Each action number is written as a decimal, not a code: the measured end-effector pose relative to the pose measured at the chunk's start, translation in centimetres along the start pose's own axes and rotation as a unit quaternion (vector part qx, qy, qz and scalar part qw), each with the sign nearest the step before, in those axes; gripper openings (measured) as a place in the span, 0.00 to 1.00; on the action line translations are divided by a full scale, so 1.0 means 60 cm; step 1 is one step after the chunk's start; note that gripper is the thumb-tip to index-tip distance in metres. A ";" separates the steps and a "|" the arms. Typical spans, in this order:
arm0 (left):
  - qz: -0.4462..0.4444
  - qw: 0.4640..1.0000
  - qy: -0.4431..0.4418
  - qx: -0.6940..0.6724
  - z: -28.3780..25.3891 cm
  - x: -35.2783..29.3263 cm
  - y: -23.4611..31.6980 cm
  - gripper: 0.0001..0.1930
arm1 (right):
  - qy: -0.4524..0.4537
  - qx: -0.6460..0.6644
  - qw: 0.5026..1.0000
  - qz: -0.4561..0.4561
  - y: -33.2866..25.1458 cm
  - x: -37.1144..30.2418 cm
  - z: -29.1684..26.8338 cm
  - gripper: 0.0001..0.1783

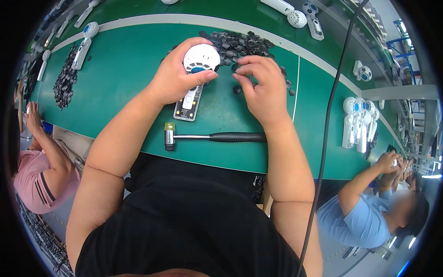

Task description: Manual assembly of small plastic components into an electronic device housing on a production line.

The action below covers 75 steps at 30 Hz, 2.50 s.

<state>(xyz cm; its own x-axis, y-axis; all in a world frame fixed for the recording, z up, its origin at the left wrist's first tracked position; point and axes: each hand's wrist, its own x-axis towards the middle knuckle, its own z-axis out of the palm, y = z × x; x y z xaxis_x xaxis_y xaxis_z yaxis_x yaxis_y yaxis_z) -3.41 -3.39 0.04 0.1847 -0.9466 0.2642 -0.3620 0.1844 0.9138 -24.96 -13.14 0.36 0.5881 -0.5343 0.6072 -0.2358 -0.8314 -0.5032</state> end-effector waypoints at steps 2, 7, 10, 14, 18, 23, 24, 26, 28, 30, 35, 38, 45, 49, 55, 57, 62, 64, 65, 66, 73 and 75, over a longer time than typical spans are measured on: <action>-0.006 1.000 -0.001 -0.001 -0.001 0.000 0.001 0.35 | 0.030 -0.046 0.995 -0.088 -0.003 0.004 -0.003 0.12; 0.053 0.998 -0.021 0.035 -0.002 -0.001 0.004 0.35 | 0.096 -0.033 0.972 -0.210 -0.031 0.000 -0.004 0.16; 0.069 0.997 -0.025 0.029 -0.004 0.000 0.008 0.35 | 0.122 -0.042 0.960 -0.247 -0.042 0.001 -0.003 0.16; 0.101 0.993 -0.050 0.047 -0.011 0.001 0.014 0.34 | 0.138 -0.062 0.952 -0.268 -0.046 0.002 -0.003 0.15; 0.091 0.989 -0.082 0.081 -0.012 -0.001 0.025 0.33 | 0.108 -0.054 0.957 -0.264 -0.048 0.001 -0.005 0.15; 0.087 0.988 -0.085 0.097 -0.013 -0.002 0.029 0.33 | 0.064 0.016 0.983 -0.173 -0.050 0.001 -0.001 0.13; 0.088 0.987 -0.091 0.100 -0.012 -0.002 0.029 0.32 | 0.045 0.039 0.989 -0.132 -0.050 -0.001 -0.002 0.12; 0.088 0.986 -0.098 0.103 -0.010 -0.002 0.030 0.32 | 0.027 0.063 0.994 -0.088 -0.054 -0.002 -0.002 0.11; 0.090 0.984 -0.109 0.111 -0.008 -0.001 0.031 0.32 | -0.026 0.143 0.989 -0.006 -0.058 0.003 -0.001 0.09; 0.091 0.983 -0.116 0.113 -0.006 -0.001 0.032 0.31 | -0.053 0.181 0.981 0.037 -0.060 0.003 -0.002 0.08; 0.093 0.980 -0.133 0.118 -0.001 -0.003 0.035 0.31 | -0.081 0.290 0.936 0.185 -0.052 0.000 -0.001 0.12; 0.107 0.977 -0.126 0.131 0.002 -0.004 0.037 0.30 | -0.081 0.332 0.919 0.196 -0.045 0.000 0.000 0.15; 0.118 0.976 -0.129 0.132 0.004 -0.006 0.038 0.30 | -0.113 0.394 0.891 0.197 -0.036 -0.004 0.002 0.15; 0.098 0.981 -0.145 0.088 0.001 -0.005 0.039 0.28 | -0.131 0.325 0.930 0.108 -0.029 -0.001 0.001 0.14; 0.066 0.987 -0.145 0.031 0.005 -0.003 0.028 0.27 | -0.104 0.329 0.932 0.109 -0.039 -0.008 0.006 0.10; 0.075 0.987 -0.139 0.016 0.001 -0.005 0.027 0.26 | -0.097 0.405 0.898 0.143 -0.046 -0.006 0.002 0.07; 0.040 0.993 -0.108 -0.029 -0.019 -0.004 0.015 0.24 | -0.065 0.256 0.940 0.215 -0.040 0.009 -0.032 0.09; 0.025 0.993 -0.089 -0.077 -0.017 -0.004 0.008 0.23 | -0.130 0.037 0.971 0.198 -0.025 0.009 -0.036 0.10; 0.017 0.992 -0.080 -0.101 -0.015 -0.004 0.008 0.22 | -0.160 -0.074 0.966 0.187 -0.020 0.008 -0.036 0.12; 0.017 0.991 -0.082 -0.100 -0.015 -0.003 0.007 0.22 | -0.159 -0.074 0.967 0.187 -0.017 0.004 -0.032 0.12; 0.200 0.976 0.080 -0.011 -0.008 -0.019 0.025 0.25 | -0.255 -0.106 0.953 0.124 -0.016 -0.003 -0.013 0.09; 0.269 0.961 0.036 0.059 -0.003 -0.035 0.044 0.27 | -0.246 -0.092 0.954 0.143 -0.015 -0.001 -0.013 0.09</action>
<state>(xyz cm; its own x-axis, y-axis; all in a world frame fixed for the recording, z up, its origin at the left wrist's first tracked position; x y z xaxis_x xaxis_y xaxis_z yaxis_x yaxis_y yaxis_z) -4.61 -0.88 1.97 0.0027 -0.7008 0.7134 -0.5227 0.6072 0.5984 -25.36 -12.49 1.26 0.7607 -0.6448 0.0749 -0.5468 -0.6986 -0.4614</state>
